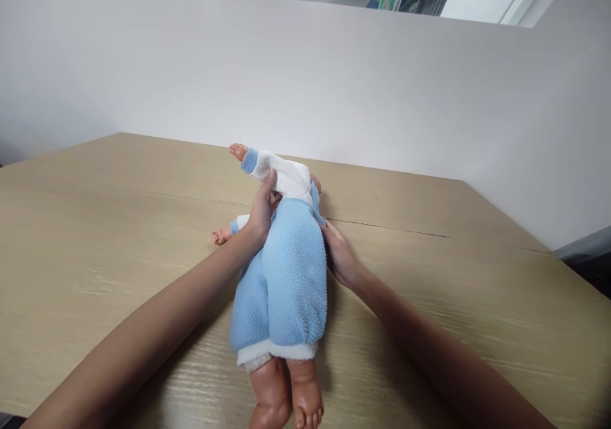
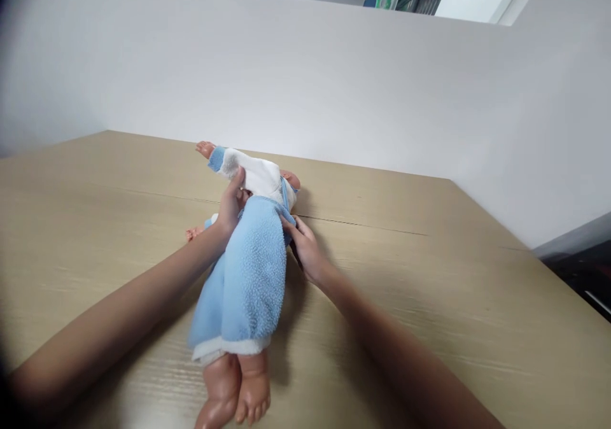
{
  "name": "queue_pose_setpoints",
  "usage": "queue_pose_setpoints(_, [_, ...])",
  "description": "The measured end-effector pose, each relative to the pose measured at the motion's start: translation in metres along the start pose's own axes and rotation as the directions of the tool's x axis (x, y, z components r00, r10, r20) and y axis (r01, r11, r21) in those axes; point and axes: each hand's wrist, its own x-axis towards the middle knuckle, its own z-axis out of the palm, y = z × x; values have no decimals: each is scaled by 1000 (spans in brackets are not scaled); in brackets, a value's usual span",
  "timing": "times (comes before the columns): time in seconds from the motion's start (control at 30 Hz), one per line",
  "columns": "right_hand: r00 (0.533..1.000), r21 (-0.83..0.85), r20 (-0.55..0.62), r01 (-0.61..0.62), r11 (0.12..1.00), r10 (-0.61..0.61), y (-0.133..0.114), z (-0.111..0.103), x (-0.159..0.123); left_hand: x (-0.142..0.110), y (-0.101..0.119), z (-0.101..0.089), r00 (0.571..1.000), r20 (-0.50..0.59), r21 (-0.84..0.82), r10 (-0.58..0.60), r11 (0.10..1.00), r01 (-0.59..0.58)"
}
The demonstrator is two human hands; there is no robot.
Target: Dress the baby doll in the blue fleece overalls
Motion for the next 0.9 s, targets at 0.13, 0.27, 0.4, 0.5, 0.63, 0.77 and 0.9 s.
queue_pose_setpoints(0.13, [996,-214,82,44,976,-27,6,-10,1,4,3,-8,999,-47,-79,-19,997,15])
queue_pose_setpoints(0.27, [988,-370,68,154,916,-138,10,-13,-2,11,5,-19,995,-101,-128,-15,992,2])
queue_pose_setpoints(0.4, [997,-133,65,49,990,-41,19,-3,-5,12,5,-28,989,-137,-244,-49,970,15])
queue_pose_setpoints(0.5, [999,35,34,22,999,-23,24,6,2,10,8,-30,995,-96,-271,-28,963,1])
queue_pose_setpoints(0.63, [996,49,42,75,996,-77,21,10,18,4,15,-27,998,16,-334,-66,940,68])
queue_pose_setpoints(0.77, [989,-100,115,110,989,-99,17,4,24,-5,25,-21,996,40,-355,-77,931,87])
queue_pose_setpoints(0.9, [985,-228,119,154,961,-129,19,-1,19,-12,31,-13,994,63,-325,-85,940,101])
